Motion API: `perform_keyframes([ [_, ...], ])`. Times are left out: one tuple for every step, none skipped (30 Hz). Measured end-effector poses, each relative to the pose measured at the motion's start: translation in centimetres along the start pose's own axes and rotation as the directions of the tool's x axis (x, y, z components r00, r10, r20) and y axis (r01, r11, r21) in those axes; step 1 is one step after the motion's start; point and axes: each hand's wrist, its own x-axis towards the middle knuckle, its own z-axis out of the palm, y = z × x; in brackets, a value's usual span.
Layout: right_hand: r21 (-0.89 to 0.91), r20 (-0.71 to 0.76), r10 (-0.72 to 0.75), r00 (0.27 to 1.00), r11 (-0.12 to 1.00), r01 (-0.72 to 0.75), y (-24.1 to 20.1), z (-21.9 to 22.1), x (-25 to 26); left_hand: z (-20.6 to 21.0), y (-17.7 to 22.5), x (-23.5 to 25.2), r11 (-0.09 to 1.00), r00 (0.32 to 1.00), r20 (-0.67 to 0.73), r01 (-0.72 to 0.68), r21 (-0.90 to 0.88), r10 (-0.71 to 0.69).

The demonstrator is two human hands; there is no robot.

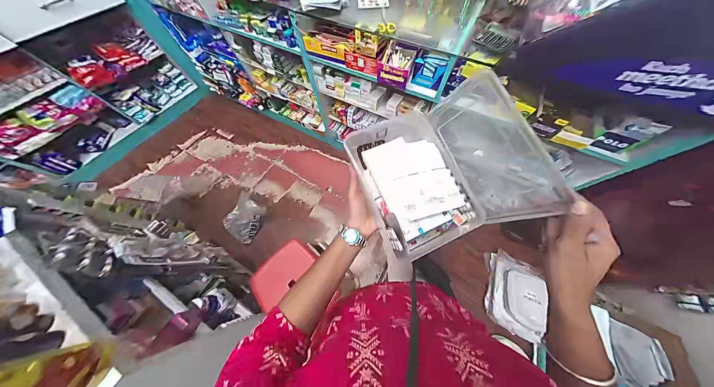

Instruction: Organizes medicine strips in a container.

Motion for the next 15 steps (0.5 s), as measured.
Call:
perform_keyframes([
  [0.134, -0.029, 0.145, 0.989, 0.981, -0.140, 2.5, 2.7, 3.4, 0.8, 0.3, 3.8, 1.000, 1.000, 0.028, -0.005, 0.006, 0.005],
  [0.246, -0.028, 0.267, 0.963, 0.936, -0.253, 4.6, 5.3, 7.1, 1.8, 0.6, 7.6, 1.000, 0.998, 0.058, -0.010, 0.001, 0.009],
  [0.339, -0.021, 0.359, 0.933, 0.880, -0.331, 6.4, 8.2, 11.2, 3.2, 1.0, 11.6, 1.000, 0.997, 0.080, -0.020, -0.011, 0.021],
  [0.400, -0.012, 0.435, 0.901, 0.828, -0.394, 8.0, 11.0, 15.2, 4.6, 1.6, 15.3, 0.999, 0.996, 0.084, -0.033, -0.006, 0.033],
  [0.423, 0.006, 0.491, 0.871, 0.788, -0.447, 9.4, 13.4, 18.3, 5.8, 2.1, 18.4, 0.999, 0.998, 0.056, -0.028, 0.021, 0.027],
  [0.437, 0.021, 0.521, 0.853, 0.763, -0.477, 10.8, 16.0, 21.4, 7.0, 3.0, 21.6, 0.998, 0.999, 0.031, -0.028, 0.061, 0.026],
  [0.430, 0.044, 0.532, 0.845, 0.754, -0.497, 12.1, 18.5, 24.2, 7.9, 3.9, 24.6, 0.996, 1.000, 0.016, -0.014, 0.087, 0.012],
  [0.412, 0.069, 0.534, 0.842, 0.754, -0.512, 13.4, 20.6, 26.7, 8.7, 4.7, 27.5, 0.992, 1.000, 0.013, -0.004, 0.125, 0.003],
  [0.392, 0.100, 0.529, 0.843, 0.757, -0.522, 14.6, 22.7, 29.2, 9.5, 5.5, 30.5, 0.989, 1.000, 0.022, -0.006, 0.151, 0.003],
  [0.367, 0.132, 0.528, 0.839, 0.760, -0.536, 15.6, 24.7, 31.5, 10.3, 6.3, 33.5, 0.985, 0.999, 0.038, -0.020, 0.169, 0.013],
  [0.318, 0.170, 0.530, 0.831, 0.768, -0.555, 16.5, 26.6, 33.5, 11.1, 7.0, 36.3, 0.983, 0.999, 0.050, -0.027, 0.179, 0.018],
  [0.245, 0.202, 0.525, 0.827, 0.790, -0.561, 17.3, 28.3, 35.3, 11.9, 7.7, 39.2, 0.981, 0.998, 0.064, -0.029, 0.189, 0.017],
  [0.134, 0.234, 0.493, 0.838, 0.837, -0.530, 18.3, 29.6, 37.0, 12.7, 8.4, 42.1, 0.978, 0.997, 0.081, -0.030, 0.207, 0.013],
  [-0.013, 0.285, 0.441, 0.851, 0.889, -0.457, 19.1, 30.4, 38.4, 13.5, 8.9, 45.0, 0.975, 0.995, 0.098, -0.023, 0.223, 0.001],
  [-0.146, 0.336, 0.388, 0.858, 0.922, -0.359, 19.7, 30.9, 39.5, 14.4, 9.4, 48.0, 0.972, 0.996, 0.091, 0.002, 0.235, -0.024],
])
